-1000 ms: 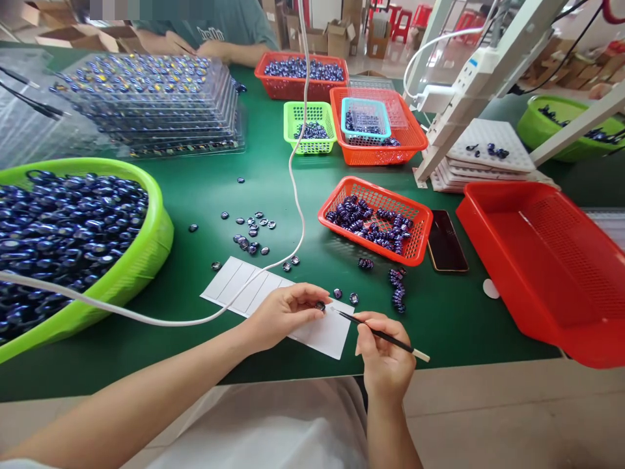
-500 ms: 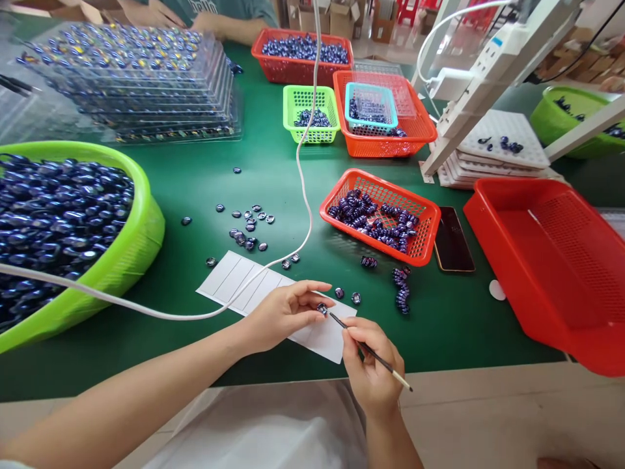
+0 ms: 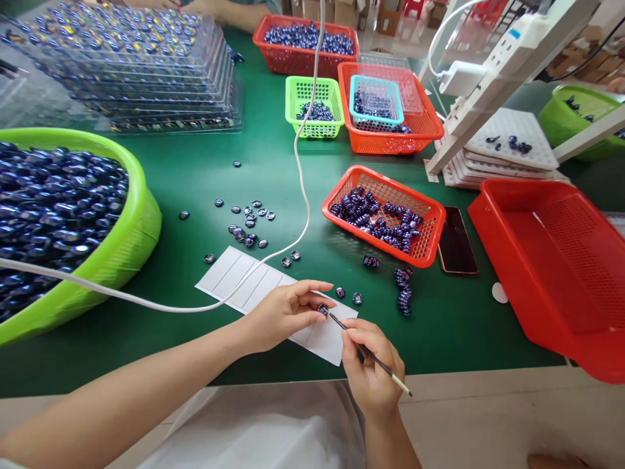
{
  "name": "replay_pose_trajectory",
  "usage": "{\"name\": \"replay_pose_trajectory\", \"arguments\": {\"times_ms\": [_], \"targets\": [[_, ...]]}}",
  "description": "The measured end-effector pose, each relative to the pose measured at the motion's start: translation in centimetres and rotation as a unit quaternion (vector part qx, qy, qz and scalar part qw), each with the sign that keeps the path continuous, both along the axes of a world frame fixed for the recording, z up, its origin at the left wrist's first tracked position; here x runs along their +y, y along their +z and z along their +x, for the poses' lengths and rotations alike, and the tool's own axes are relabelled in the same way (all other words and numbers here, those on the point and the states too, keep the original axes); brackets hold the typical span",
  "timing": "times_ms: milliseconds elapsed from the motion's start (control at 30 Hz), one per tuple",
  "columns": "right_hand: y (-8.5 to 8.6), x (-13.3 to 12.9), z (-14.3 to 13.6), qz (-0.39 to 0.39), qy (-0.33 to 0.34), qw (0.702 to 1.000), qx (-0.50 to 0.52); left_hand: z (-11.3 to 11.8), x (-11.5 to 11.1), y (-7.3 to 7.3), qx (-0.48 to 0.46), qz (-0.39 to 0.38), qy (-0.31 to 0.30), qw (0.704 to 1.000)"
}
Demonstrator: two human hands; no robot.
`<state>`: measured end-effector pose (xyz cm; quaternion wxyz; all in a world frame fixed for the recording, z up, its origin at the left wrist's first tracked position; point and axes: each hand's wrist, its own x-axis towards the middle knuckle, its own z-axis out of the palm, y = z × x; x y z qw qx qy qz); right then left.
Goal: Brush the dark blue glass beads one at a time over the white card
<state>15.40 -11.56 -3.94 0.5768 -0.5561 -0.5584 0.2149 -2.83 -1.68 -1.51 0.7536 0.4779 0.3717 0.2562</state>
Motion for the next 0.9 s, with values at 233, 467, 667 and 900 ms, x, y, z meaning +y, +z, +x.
{"name": "replay_pose_trajectory", "arguments": {"times_ms": [233,467,667,900], "targets": [[0.14,-0.01,-0.10,0.000,0.001,1.000,0.005,0.10,-0.01,0.24,0.007,0.003,-0.001,1.000],[0.12,0.06,-0.25,-0.002,-0.009,1.000,0.002,0.07,0.02,0.36,0.016,0.003,0.000,1.000],[-0.01,0.13,-0.10,0.000,-0.003,1.000,-0.013,0.06,0.00,0.28,0.004,-0.005,0.005,1.000],[-0.08,0.07,0.21,-0.009,0.025,0.999,-0.031,0.23,0.15,0.87,0.010,-0.044,0.011,0.999]]}}
